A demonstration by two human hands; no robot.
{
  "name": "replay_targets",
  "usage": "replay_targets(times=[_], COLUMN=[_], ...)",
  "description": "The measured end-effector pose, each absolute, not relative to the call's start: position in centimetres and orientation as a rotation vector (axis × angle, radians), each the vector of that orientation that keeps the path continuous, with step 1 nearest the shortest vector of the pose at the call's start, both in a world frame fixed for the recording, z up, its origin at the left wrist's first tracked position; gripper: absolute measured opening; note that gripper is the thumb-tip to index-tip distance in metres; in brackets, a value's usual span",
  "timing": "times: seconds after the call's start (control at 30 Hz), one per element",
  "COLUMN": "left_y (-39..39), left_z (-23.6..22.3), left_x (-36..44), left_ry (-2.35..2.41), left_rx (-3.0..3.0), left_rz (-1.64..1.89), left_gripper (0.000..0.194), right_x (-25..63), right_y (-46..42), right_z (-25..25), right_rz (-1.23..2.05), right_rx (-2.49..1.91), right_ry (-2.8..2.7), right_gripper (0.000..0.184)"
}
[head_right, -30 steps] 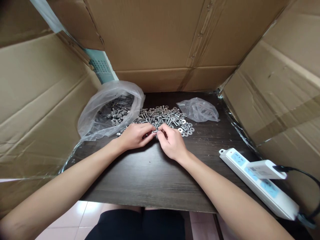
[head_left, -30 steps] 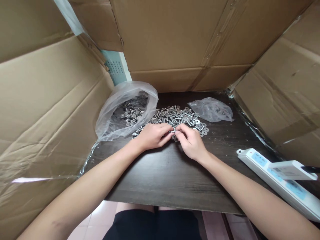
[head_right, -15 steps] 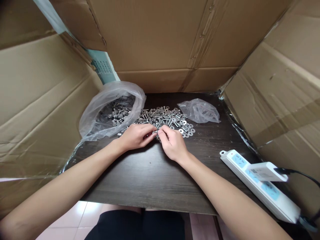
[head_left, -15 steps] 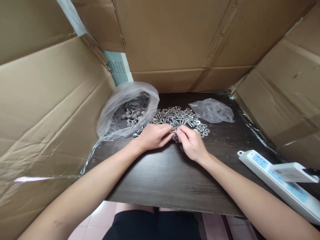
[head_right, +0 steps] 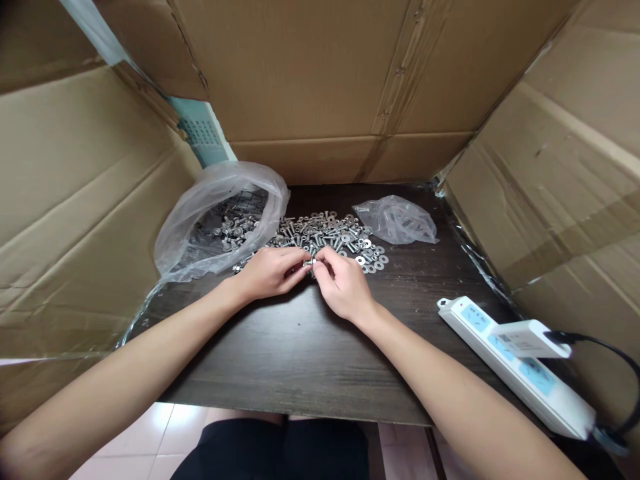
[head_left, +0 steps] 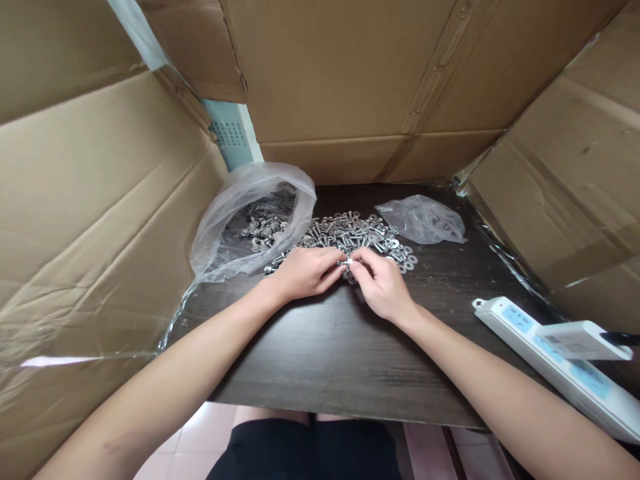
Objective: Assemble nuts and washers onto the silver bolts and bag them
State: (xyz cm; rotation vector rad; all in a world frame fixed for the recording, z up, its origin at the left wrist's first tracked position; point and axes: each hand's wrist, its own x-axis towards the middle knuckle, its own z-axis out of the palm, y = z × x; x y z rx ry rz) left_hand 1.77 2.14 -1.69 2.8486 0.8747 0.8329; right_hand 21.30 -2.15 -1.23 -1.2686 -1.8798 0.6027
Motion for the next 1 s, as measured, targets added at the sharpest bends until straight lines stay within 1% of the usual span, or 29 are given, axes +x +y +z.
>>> replay_targets(times=[0.3, 0.47, 0.57, 1.0], left_y=[2.21, 2.18, 2.17, 2.13], left_z=[-1.78, -1.72, -1.68, -1.74], left_x=[1.70, 1.74, 1.73, 1.78], left_ry=[0.884, 0.892, 0.891, 0.887], left_rx=[2.837, 2.835, 2.836, 2.828], left_rz=[0.815, 0.834, 0.832, 0.818], left_gripper=[0.024, 0.024, 0.024, 0.025], right_x=[21.37, 21.27, 21.23, 21.18], right_y=[-2.15, -2.20, -2.20, -2.26], right_z=[-1.18, -1.24, -1.31, -0.97], right_rz=[0.609, 0.591, 0.581, 0.637], right_rx=[-1.289, -1.273, -1.249, -1.281], right_ry=[-1.877, -1.858, -1.857, -1.866], right_gripper=[0.019, 0.008, 0.006, 0.017])
